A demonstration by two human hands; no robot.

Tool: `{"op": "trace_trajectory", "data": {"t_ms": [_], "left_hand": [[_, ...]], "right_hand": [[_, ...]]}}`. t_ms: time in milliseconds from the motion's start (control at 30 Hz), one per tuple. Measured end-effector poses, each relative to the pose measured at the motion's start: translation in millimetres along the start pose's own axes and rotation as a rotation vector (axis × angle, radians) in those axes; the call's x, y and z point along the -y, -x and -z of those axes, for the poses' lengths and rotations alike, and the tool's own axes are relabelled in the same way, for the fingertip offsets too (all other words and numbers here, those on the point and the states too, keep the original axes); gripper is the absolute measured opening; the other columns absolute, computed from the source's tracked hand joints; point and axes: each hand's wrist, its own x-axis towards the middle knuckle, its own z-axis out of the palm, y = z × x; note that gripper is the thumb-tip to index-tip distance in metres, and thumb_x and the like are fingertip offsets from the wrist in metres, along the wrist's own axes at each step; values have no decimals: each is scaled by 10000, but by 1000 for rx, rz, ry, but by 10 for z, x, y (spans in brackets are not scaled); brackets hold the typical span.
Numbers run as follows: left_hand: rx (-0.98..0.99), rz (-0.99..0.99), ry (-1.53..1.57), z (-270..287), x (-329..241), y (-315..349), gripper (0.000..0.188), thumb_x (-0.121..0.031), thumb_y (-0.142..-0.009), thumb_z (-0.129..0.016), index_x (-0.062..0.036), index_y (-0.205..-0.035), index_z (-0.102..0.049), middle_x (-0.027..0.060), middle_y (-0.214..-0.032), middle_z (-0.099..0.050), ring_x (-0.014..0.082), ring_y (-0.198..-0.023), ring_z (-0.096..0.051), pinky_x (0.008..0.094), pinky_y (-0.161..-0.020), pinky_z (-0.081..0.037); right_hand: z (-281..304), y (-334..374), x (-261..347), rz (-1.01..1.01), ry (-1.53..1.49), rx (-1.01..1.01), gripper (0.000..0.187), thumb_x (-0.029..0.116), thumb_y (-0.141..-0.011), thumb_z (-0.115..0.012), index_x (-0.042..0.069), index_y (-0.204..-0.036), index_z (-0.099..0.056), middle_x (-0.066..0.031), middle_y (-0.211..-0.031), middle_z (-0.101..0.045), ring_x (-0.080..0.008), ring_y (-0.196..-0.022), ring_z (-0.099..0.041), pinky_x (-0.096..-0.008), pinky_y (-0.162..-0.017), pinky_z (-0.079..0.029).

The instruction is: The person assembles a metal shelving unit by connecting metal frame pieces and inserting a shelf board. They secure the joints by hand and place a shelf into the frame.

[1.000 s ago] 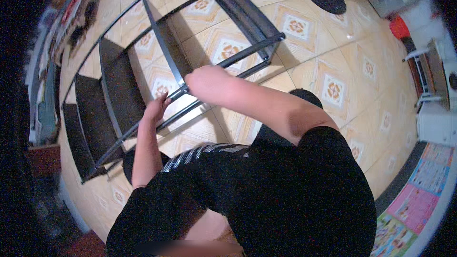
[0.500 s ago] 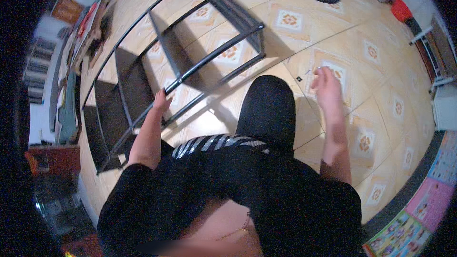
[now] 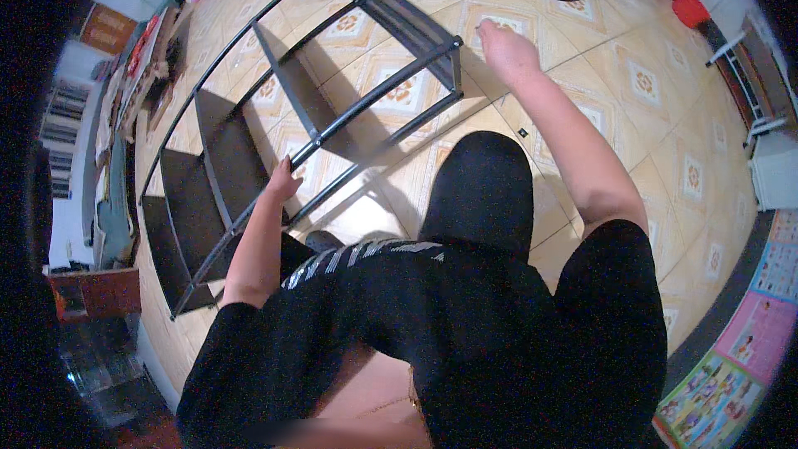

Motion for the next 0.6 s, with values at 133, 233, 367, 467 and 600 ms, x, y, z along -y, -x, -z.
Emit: {"op": "trace_trajectory", "data": {"t_ms": [133,233,367,467,600], "left_hand": [[-96,56,18,624,-509,63,571,-318,-829,-622,-31,-1300,-473,186,-1180,-594,342,-1094,-565,406,-944,-442],[-494,-176,352,919,-1337,-50,391,-292,-907,-541,-36,-1200,-575,194,-1166,-600,327,-1073,-579,399,-914,-448],[-201,-381,672,796,-2392,-720,407,-316,-896,-551,-17,-1165,-611,188,-1140,-626,309,-1103,-580,357,-944,-431],[-173,-452,562,698,-3254,-1179,506,-402,-881,-554,-10,-1200,-585,207,-1178,-603,334,-1114,-569,364,-959,-428],[44,-436,523,670,-3959,-1596,541,-480,-894,-523,16,-1070,-644,179,-971,-670,299,-905,-632,361,-818,-471]], "right_hand": [[-521,-1,-145,-63,1,125,255,277,-929,-388,56,-984,-502,-217,-848,-649,-416,-814,-628,-519,-699,-483],[-913,33,-307,-78,-5,168,230,255,-922,-399,58,-981,-501,-221,-834,-646,-413,-806,-630,-516,-693,-484],[-1420,-150,-403,-60,-42,145,222,284,-931,-419,87,-952,-519,-206,-788,-644,-401,-749,-633,-507,-642,-490],[-1575,-331,-342,-110,-94,62,228,307,-934,-437,98,-926,-528,-190,-746,-642,-387,-706,-635,-499,-611,-494],[-1806,-437,-390,-142,-135,27,224,311,-935,-452,103,-907,-531,-180,-712,-640,-374,-664,-638,-499,-579,-496]]}}
